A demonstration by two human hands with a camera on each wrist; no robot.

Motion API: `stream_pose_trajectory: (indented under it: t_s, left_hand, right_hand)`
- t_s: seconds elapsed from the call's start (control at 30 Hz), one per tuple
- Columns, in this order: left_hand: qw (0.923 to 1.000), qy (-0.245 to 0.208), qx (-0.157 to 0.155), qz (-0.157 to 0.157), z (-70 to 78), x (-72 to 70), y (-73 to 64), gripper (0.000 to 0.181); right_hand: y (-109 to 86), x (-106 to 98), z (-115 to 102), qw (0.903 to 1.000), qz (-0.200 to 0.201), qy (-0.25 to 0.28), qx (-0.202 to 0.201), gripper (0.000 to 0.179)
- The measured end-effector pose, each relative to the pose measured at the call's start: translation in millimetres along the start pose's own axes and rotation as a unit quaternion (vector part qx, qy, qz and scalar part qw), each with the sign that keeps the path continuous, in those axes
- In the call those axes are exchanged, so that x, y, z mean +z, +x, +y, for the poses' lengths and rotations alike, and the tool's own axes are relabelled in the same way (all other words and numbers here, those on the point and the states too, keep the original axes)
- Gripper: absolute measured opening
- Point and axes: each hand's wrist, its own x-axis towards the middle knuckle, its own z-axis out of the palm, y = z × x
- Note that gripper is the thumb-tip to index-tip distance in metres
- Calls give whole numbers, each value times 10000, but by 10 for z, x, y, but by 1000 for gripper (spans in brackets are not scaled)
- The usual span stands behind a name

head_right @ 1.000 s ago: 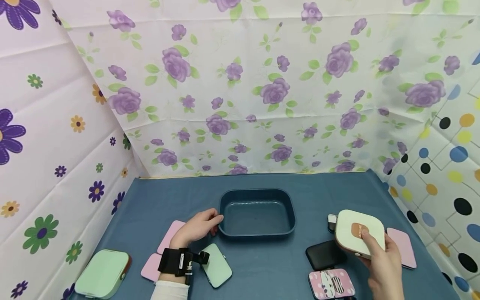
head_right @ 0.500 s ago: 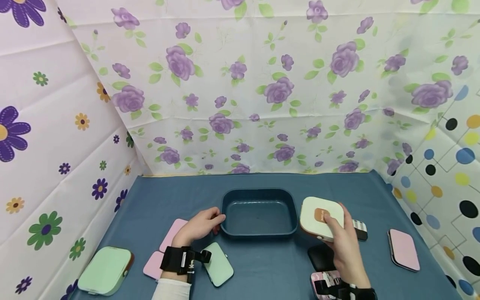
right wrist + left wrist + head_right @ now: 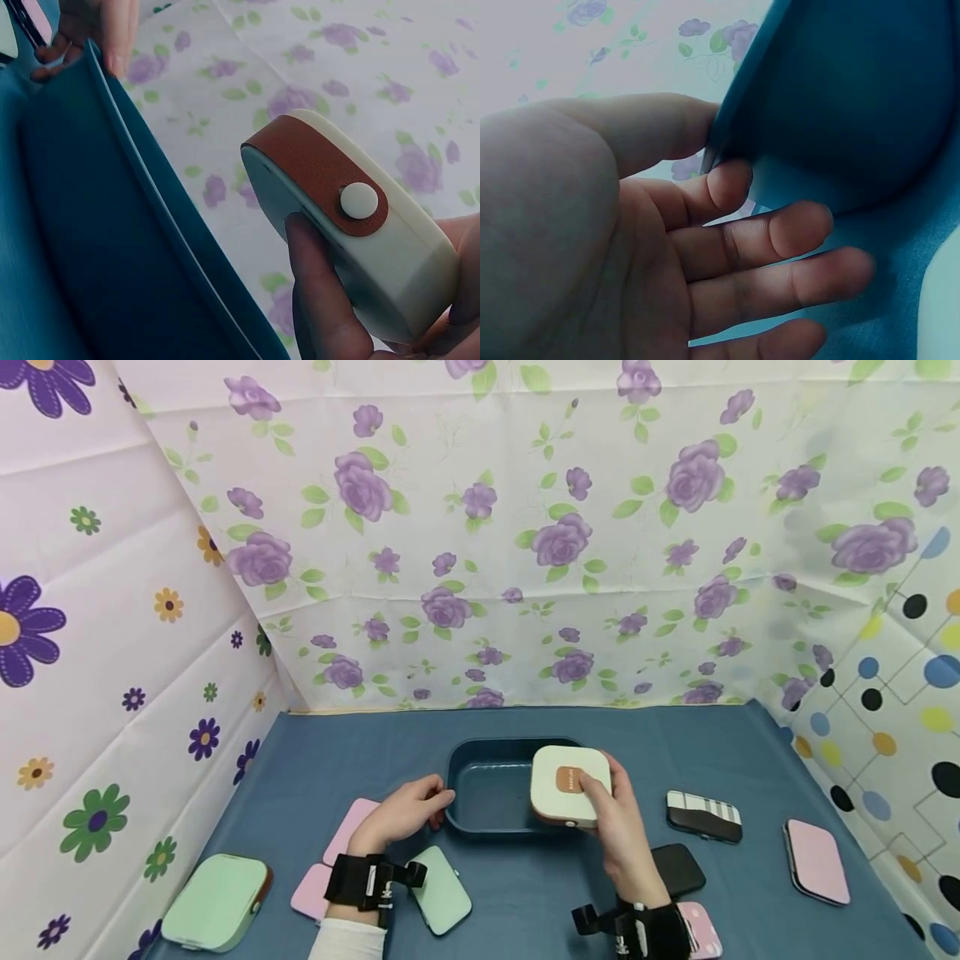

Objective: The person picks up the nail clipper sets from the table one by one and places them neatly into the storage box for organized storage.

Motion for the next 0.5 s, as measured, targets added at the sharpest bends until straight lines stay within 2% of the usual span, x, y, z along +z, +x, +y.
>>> stream_pose_trajectory:
  t_s: [0.27,0.5]
  left_hand:
    - [9999,-116,-5,-22,16,4,14,31]
    - [9999,-110,-25,-13,-39,8,40,32]
  right_hand:
    - [144,321,-52,9988,-130,-412,-239,72]
    - [322,633,-4,9958,-247,-771,-433,67]
